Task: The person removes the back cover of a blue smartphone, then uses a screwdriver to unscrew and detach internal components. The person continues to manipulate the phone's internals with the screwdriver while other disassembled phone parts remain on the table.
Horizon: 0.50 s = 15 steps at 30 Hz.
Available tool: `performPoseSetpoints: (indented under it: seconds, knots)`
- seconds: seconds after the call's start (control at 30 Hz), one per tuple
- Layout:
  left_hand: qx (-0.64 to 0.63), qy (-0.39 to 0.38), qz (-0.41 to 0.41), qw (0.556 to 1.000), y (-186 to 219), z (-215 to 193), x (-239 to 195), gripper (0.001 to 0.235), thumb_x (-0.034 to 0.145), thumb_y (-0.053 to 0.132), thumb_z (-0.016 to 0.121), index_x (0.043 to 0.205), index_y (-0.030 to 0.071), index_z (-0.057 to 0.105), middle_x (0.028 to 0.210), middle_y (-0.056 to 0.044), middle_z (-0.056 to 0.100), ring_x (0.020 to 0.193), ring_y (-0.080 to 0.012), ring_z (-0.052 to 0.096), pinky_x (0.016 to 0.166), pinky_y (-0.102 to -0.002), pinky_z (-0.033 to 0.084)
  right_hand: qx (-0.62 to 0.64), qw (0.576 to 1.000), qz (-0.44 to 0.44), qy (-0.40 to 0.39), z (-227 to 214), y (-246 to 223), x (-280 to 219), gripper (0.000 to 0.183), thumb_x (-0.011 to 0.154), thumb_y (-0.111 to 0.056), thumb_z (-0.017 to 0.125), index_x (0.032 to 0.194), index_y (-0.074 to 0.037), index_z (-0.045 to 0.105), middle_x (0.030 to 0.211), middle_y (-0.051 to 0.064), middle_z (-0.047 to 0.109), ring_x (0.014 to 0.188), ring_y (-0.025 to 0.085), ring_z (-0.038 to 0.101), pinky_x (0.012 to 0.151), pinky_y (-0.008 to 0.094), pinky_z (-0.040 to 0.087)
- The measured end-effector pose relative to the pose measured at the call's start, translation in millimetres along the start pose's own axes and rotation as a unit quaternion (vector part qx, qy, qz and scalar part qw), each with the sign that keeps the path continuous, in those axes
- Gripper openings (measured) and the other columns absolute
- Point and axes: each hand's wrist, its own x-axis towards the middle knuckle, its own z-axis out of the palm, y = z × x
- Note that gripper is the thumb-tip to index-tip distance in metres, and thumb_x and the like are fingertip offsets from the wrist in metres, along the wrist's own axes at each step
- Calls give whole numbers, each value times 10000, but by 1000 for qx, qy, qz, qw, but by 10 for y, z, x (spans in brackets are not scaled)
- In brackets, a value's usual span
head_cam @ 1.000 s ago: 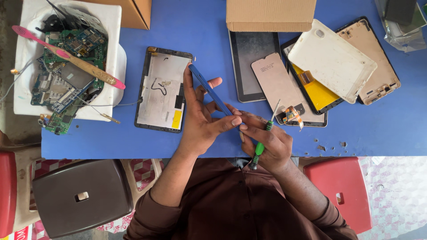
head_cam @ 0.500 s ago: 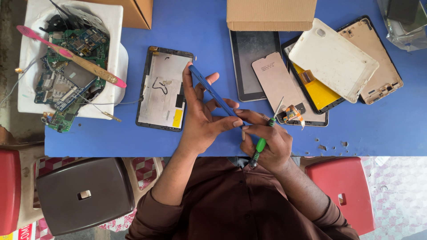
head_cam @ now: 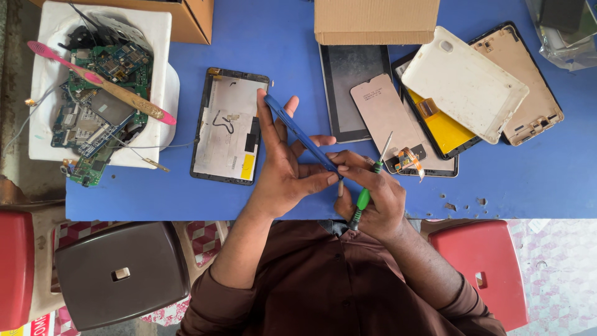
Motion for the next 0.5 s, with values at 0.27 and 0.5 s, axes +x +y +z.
performPoseSetpoints:
  seconds: [0.27,0.5]
  knots:
    - [-39,-9,14,999,10,-2,-43,1457,823,-27,872,1616,348,-291,1801,-135,31,1423,-318,543,1081,-468,627,54,998,-15,-3,25,-32,85,275,957,63,651,1186,13,508,1191,266,685,1164,362,727,995,442,627]
    - [-81,-66,9,995,-30,-40,-81,1369,856,-43,763,1617,331,-312,1804,-86,21,1504,-319,469,1193,-522,545,24,998,8,53,17,28,10,263,983,11,682,1140,9,471,1163,244,692,1131,339,742,948,411,647]
